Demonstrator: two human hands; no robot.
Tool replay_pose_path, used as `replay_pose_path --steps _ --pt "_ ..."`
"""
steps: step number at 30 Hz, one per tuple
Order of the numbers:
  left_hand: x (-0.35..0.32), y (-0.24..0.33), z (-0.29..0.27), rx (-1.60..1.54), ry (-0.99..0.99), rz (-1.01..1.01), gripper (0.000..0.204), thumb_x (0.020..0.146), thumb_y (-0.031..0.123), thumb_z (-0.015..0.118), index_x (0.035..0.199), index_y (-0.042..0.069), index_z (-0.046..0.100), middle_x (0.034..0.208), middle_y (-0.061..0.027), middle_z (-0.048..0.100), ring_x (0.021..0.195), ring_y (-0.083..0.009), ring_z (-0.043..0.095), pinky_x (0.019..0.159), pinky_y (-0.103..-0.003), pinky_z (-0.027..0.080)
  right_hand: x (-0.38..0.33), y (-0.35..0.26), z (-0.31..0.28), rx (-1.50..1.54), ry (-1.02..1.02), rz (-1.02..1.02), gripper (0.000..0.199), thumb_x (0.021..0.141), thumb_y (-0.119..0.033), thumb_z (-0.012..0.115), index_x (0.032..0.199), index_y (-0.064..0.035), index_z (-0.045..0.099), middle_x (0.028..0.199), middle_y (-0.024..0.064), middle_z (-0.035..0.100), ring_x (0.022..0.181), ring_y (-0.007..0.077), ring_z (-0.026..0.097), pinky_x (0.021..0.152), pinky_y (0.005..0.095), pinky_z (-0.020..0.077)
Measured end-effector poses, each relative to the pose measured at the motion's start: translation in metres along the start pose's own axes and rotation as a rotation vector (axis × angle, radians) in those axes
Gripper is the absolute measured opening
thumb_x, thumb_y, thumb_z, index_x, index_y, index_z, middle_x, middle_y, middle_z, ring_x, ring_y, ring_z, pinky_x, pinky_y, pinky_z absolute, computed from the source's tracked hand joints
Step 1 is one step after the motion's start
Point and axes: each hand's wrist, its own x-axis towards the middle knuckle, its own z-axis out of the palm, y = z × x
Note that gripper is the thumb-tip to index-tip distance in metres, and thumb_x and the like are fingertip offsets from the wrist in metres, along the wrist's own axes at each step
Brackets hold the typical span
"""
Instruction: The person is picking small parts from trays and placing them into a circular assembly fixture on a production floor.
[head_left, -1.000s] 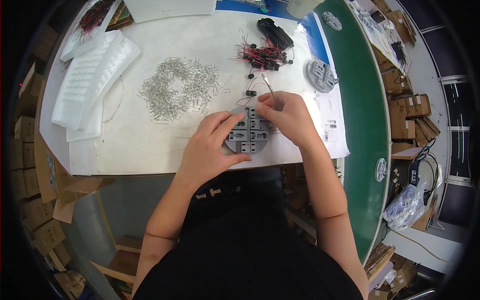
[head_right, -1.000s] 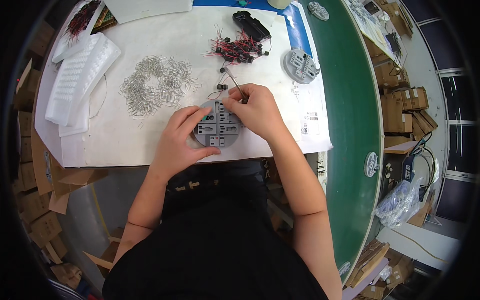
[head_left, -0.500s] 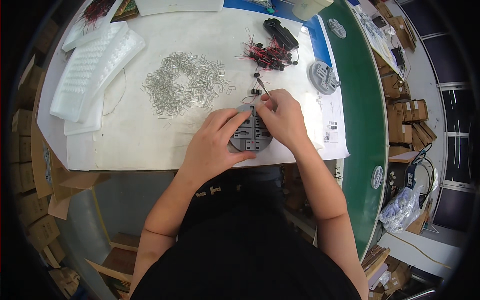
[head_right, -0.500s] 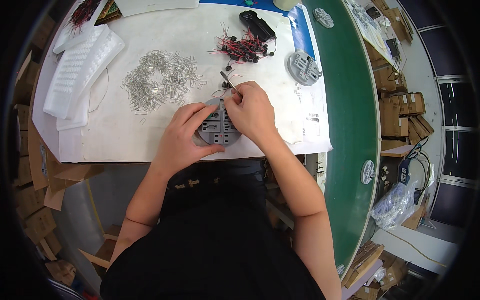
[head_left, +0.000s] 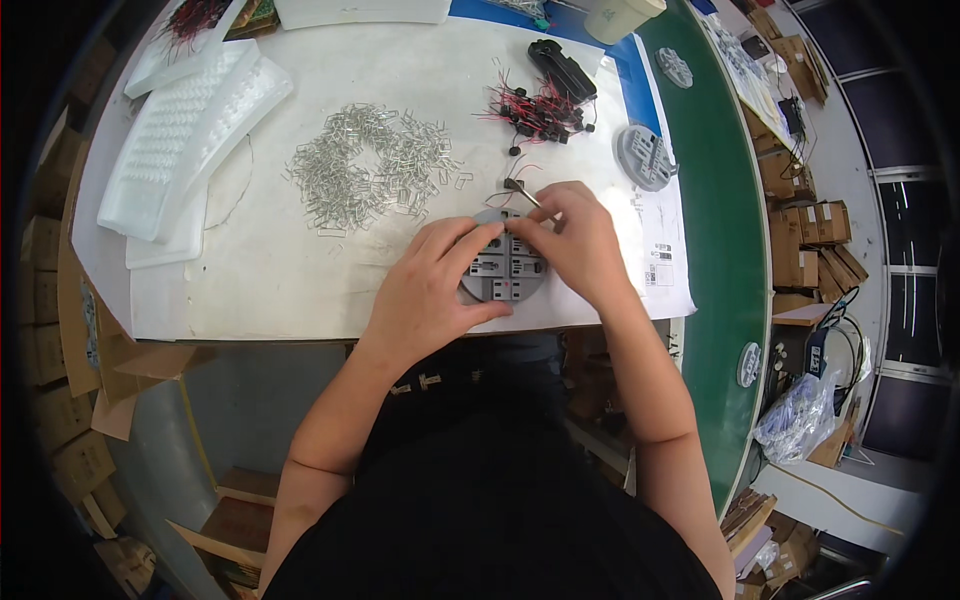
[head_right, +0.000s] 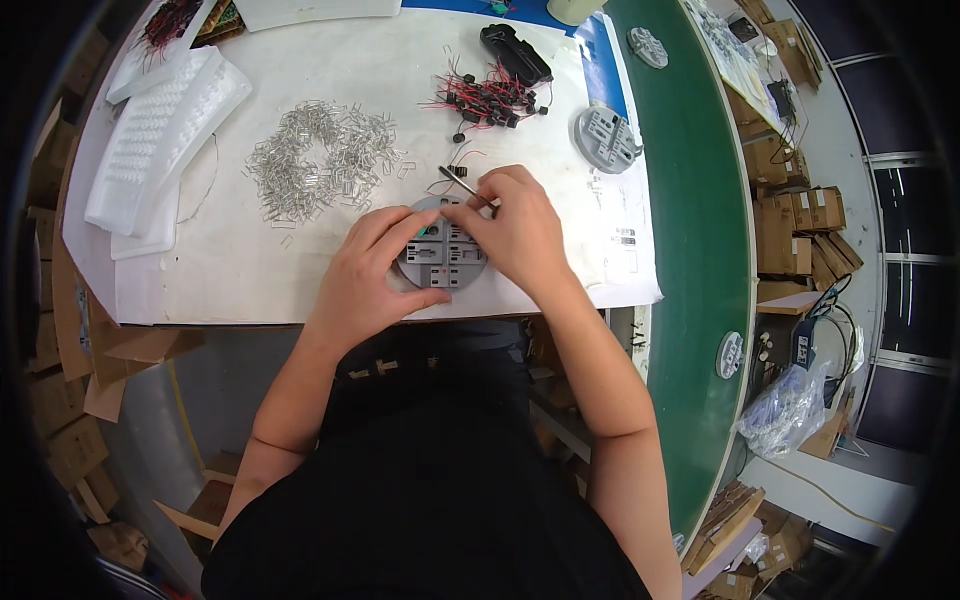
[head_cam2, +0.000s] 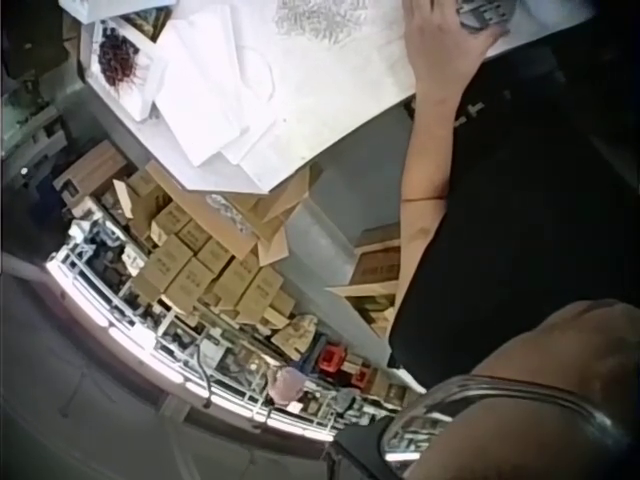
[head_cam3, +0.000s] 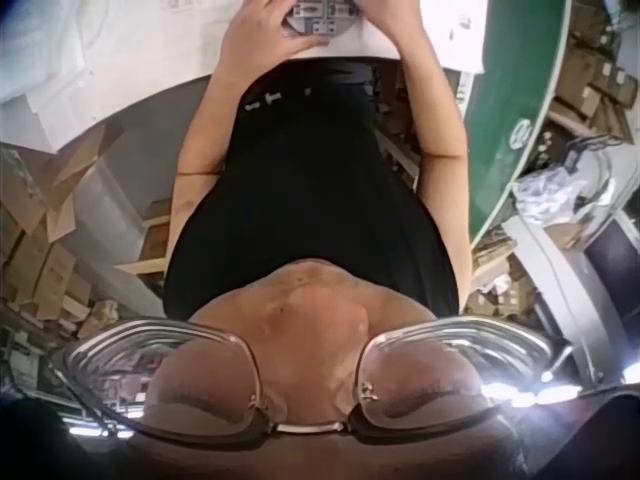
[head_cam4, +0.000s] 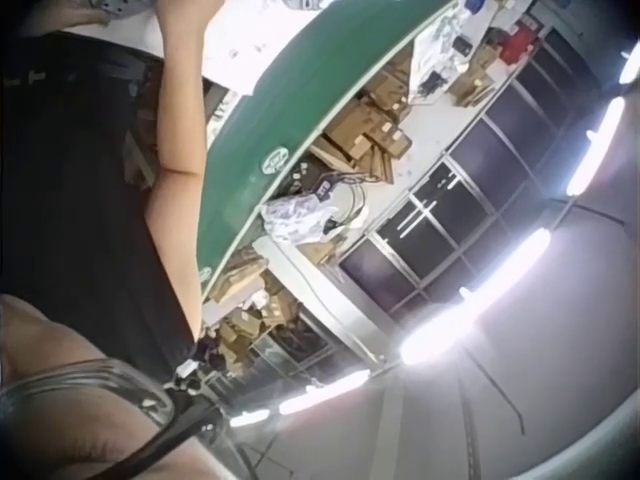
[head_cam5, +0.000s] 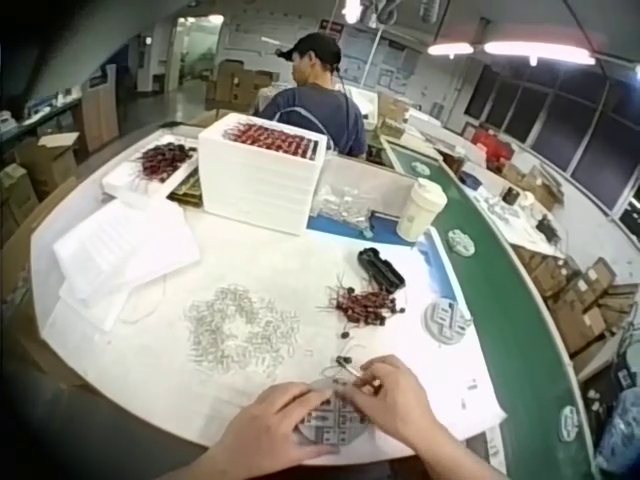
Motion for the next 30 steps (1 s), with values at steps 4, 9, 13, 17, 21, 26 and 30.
replay_pose_path --steps 4,9,13,17,21,26,30 --pt "0.000 0.000 -0.001 -0.019 -0.011 -0.021 0.085 0.065 0.029 0.097 0.140 0.009 0.064 0.132 -0.0122 0.061 0.123 -0.0332 0.060 0.104 -0.044 0.050 -0.008 0.017 -0.004 0.152 -0.034 -0.112 0.022 0.090 -0.008 0.076 0.112 -0.0037 0.077 0.112 0.0108 0.070 0.077 0.0245 0.070 0.069 0.0338 0.0553" --pt "0.003 0.001 -0.003 -0.027 -0.032 -0.030 0.087 0.064 0.030 0.097 0.142 0.010 0.064 0.132 -0.0122 0.061 0.123 -0.0329 0.060 0.104 -0.044 0.050 -0.023 0.029 0.000 0.028 -0.028 -0.369 0.039 0.088 -0.006 0.078 0.125 -0.0156 0.077 0.119 0.0104 0.068 0.077 0.0260 0.072 0.068 0.0371 0.0577" --pt "0.008 0.000 -0.005 0.020 -0.065 0.010 0.087 0.066 0.029 0.097 0.143 0.009 0.062 0.134 -0.0120 0.060 0.123 -0.0329 0.059 0.103 -0.043 0.052 -0.025 0.021 -0.007 -0.072 -0.087 -0.354 0.047 0.088 -0.010 0.079 0.134 -0.0193 0.073 0.122 0.0108 0.067 0.076 0.0283 0.072 0.067 0.0390 0.0586" --pt "0.011 0.000 -0.006 -0.057 -0.024 -0.035 0.074 0.074 0.025 0.093 0.140 0.007 0.063 0.127 -0.0132 0.064 0.116 -0.0329 0.064 0.098 -0.042 0.055 -0.028 0.031 0.001 0.000 0.055 -0.342 0.050 0.089 -0.016 0.080 0.137 -0.0175 0.069 0.121 0.0098 0.068 0.075 0.0285 0.071 0.066 0.0381 0.0580" --pt "0.025 0.006 -0.008 -0.033 0.106 -0.047 0.051 0.085 0.018 0.084 0.132 0.005 0.067 0.112 -0.0143 0.070 0.102 -0.0332 0.069 0.091 -0.042 0.057 -0.033 0.046 0.019 -0.005 0.202 -0.402 0.047 0.088 -0.019 0.081 0.133 -0.0137 0.068 0.117 0.0080 0.070 0.073 0.0267 0.071 0.063 0.0366 0.0565" --pt "0.056 0.017 -0.002 0.053 -0.070 -0.026 0.025 0.094 0.011 0.073 0.117 0.003 0.071 0.095 -0.0146 0.073 0.089 -0.0349 0.071 0.082 -0.042 0.056 -0.034 0.051 0.024 -0.031 0.269 -0.463 0.041 0.087 -0.019 0.082 0.125 -0.0109 0.070 0.111 0.0062 0.071 0.072 0.0240 0.071 0.061 0.0351 0.0549" --pt "0.076 0.024 -0.009 0.164 -0.262 -0.070 0.019 0.095 0.014 0.072 0.109 0.002 0.070 0.095 -0.0154 0.072 0.088 -0.0368 0.070 0.079 -0.045 0.056 -0.034 0.050 0.025 -0.031 0.272 -0.460 0.042 0.087 -0.019 0.082 0.126 -0.0120 0.070 0.113 0.0063 0.071 0.071 0.0238 0.070 0.060 0.0353 0.0547"
